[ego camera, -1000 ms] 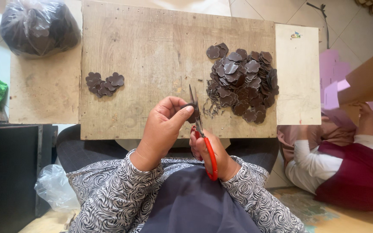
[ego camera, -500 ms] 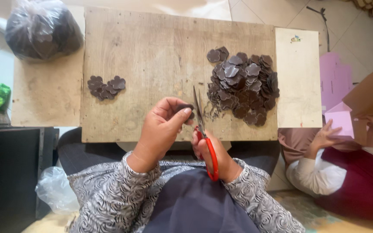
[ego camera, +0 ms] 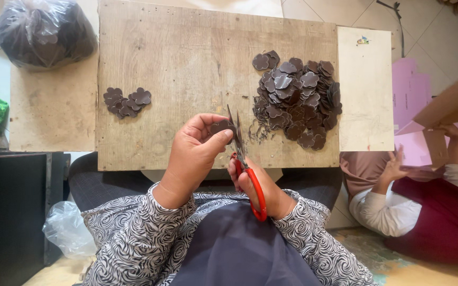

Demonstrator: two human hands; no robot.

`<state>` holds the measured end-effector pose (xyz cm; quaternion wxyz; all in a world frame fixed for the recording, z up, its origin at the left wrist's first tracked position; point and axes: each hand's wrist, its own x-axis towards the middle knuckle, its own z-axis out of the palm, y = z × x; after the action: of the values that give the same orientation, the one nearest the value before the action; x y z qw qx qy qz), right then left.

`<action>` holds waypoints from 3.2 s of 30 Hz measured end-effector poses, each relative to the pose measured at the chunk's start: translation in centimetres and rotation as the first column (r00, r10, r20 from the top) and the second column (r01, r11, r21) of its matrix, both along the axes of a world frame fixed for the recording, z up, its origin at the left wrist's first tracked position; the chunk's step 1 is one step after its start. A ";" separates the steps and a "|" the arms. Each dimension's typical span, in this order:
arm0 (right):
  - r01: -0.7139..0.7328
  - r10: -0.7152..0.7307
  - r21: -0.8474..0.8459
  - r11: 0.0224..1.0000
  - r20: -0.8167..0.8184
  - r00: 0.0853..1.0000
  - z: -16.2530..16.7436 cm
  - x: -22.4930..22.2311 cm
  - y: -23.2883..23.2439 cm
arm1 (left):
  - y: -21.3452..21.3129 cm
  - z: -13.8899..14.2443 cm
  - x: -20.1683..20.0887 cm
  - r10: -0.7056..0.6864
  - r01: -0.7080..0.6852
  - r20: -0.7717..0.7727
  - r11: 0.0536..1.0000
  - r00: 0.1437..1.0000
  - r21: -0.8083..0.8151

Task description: The person uses red-handled scissors to trim the edges of small dark brown flower-shaped pieces. They hold each piece in the left hand and cut with the right hand, placing finished pieces into a growing pile on the wooden board.

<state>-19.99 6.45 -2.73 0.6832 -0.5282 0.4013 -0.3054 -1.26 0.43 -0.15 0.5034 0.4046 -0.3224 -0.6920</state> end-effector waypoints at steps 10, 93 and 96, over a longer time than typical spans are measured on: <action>0.027 -0.027 0.038 0.999 -0.001 1.000 0.5 0.0 -0.1 | 0.1 0.4 -0.2 0.009 -0.009 0.008 1.000 1.000 -0.024; 0.013 -0.015 -0.029 1.000 -0.064 0.998 -0.7 0.0 -0.1 | 0.3 -0.2 -1.3 0.066 -0.066 0.040 0.998 0.997 -0.009; 0.035 -0.035 -0.014 0.999 -0.061 0.998 -0.6 0.2 0.0 | 0.4 -0.2 -1.3 0.066 -0.066 0.046 0.998 0.997 -0.005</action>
<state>-19.81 6.43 -3.30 0.6616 -0.5347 0.4291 -0.3037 -2.52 0.83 -0.37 0.5190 0.4300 -0.3218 -0.6650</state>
